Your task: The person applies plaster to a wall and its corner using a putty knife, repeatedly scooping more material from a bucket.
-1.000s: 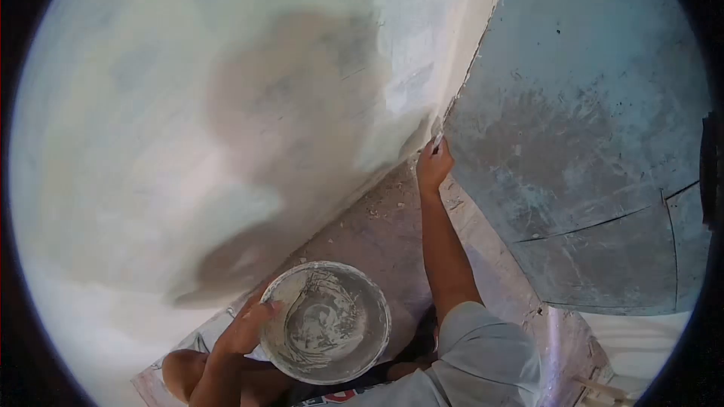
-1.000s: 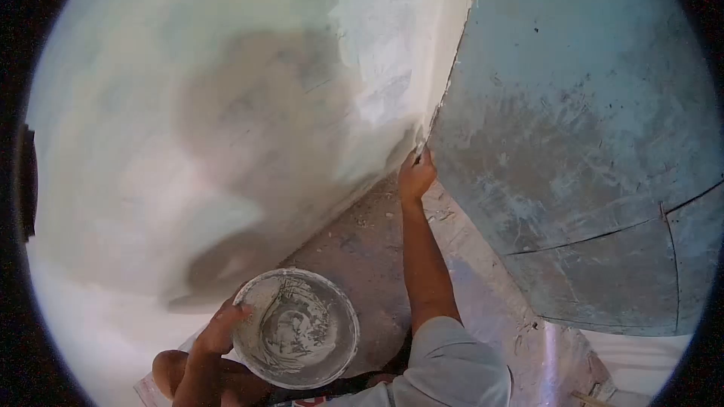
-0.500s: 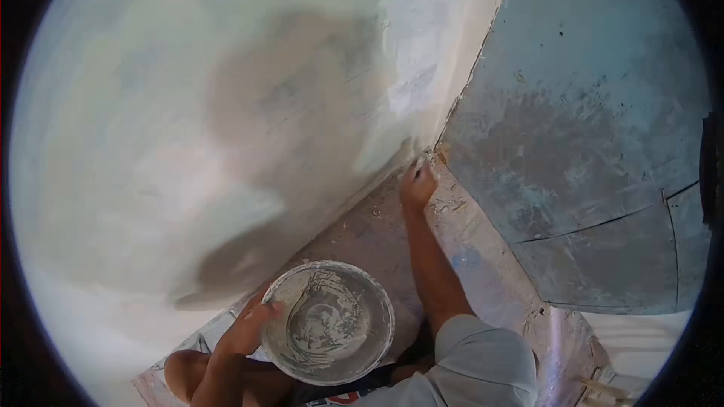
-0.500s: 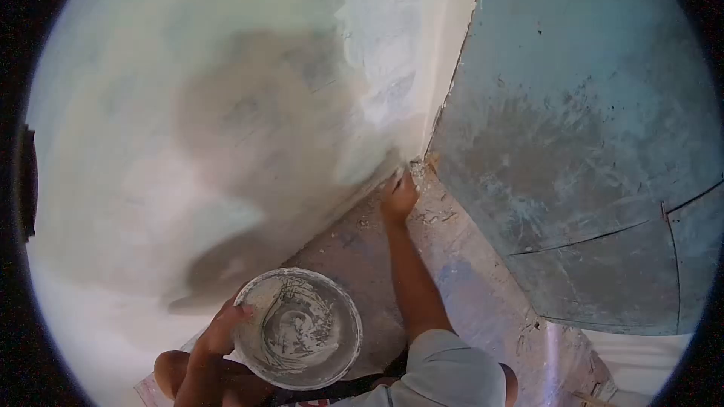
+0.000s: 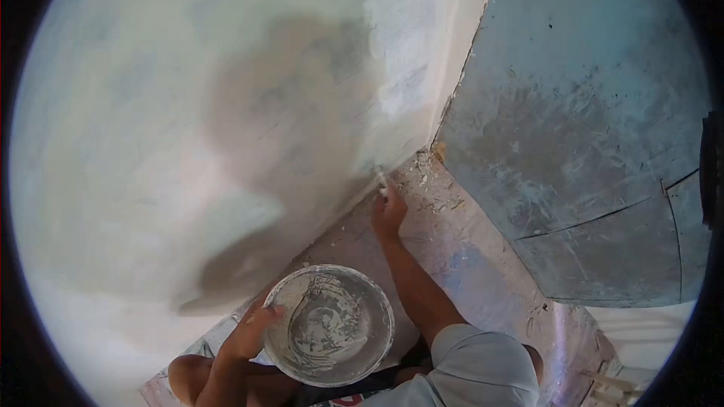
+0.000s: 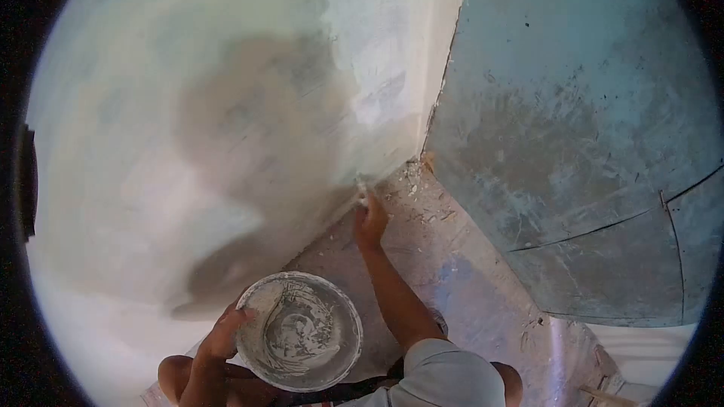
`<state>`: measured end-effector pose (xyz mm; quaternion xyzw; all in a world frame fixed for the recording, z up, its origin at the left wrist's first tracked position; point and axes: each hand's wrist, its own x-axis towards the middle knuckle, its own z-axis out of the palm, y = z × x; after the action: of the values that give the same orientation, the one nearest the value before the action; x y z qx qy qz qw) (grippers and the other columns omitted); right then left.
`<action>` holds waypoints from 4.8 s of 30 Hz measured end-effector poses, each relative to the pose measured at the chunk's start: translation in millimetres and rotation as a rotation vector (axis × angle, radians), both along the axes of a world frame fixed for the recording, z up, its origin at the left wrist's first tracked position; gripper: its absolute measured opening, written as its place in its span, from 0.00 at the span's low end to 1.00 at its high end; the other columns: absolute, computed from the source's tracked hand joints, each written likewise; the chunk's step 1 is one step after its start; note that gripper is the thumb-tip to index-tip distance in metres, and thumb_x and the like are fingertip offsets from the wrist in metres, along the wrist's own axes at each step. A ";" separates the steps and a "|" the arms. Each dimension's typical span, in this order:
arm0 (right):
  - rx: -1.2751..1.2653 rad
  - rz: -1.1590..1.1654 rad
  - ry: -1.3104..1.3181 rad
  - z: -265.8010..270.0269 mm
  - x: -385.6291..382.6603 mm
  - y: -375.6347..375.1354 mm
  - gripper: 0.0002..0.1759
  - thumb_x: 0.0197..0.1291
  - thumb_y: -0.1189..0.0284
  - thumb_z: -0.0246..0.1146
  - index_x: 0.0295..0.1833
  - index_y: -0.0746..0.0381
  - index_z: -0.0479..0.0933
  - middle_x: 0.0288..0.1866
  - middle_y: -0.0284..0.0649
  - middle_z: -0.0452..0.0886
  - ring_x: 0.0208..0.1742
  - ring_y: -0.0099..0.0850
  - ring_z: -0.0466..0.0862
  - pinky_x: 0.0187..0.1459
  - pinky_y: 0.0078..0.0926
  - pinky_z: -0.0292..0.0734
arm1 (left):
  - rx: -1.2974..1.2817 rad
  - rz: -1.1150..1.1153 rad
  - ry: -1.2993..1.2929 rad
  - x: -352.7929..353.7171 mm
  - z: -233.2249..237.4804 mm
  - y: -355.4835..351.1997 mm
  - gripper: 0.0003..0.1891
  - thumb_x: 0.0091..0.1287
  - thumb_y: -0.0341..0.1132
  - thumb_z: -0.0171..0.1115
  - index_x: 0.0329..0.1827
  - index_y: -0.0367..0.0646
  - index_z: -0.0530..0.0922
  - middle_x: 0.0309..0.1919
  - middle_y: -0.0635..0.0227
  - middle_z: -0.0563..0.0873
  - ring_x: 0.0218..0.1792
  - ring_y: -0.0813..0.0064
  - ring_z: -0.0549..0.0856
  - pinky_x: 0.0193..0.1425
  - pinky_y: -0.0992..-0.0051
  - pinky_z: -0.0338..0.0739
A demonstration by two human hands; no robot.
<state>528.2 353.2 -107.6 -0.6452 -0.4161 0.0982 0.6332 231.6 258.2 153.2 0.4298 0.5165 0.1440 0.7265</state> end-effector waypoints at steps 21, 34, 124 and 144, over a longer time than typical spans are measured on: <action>-0.278 -0.064 -0.391 -12.7 29.5 -5.2 0.16 0.56 0.70 0.66 0.49 0.64 0.82 0.42 0.52 0.84 0.44 0.52 0.84 0.48 0.48 0.79 | 0.002 -0.017 -0.059 7.8 9.6 0.2 0.32 0.67 0.39 0.53 0.74 0.36 0.64 0.64 0.59 0.77 0.64 0.68 0.74 0.70 0.69 0.64; -0.258 -0.463 -0.329 -21.7 127.5 65.1 0.14 0.56 0.69 0.65 0.44 0.67 0.83 0.42 0.54 0.83 0.44 0.55 0.82 0.49 0.49 0.77 | -0.030 0.029 -0.024 7.0 9.1 -3.3 0.36 0.64 0.42 0.55 0.76 0.36 0.63 0.67 0.59 0.75 0.67 0.67 0.72 0.72 0.69 0.62; -0.320 -0.354 -0.322 -29.2 122.8 57.7 0.20 0.61 0.69 0.63 0.57 0.65 0.80 0.49 0.53 0.85 0.47 0.51 0.86 0.51 0.43 0.81 | -0.020 -0.008 0.007 4.7 5.8 -0.3 0.33 0.67 0.38 0.52 0.76 0.36 0.62 0.67 0.59 0.75 0.67 0.67 0.71 0.73 0.70 0.61; -0.126 -0.261 -0.564 -28.8 51.4 30.9 0.24 0.58 0.65 0.67 0.61 0.58 0.80 0.44 0.48 0.87 0.39 0.47 0.88 0.39 0.41 0.83 | 0.005 -0.035 -0.015 3.8 3.4 4.4 0.34 0.67 0.39 0.53 0.76 0.35 0.63 0.66 0.59 0.76 0.65 0.68 0.73 0.71 0.71 0.63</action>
<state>579.7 384.0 -136.3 -0.7330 -0.4819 -0.1409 0.4589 235.4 262.6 156.6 0.4395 0.5028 0.1357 0.7318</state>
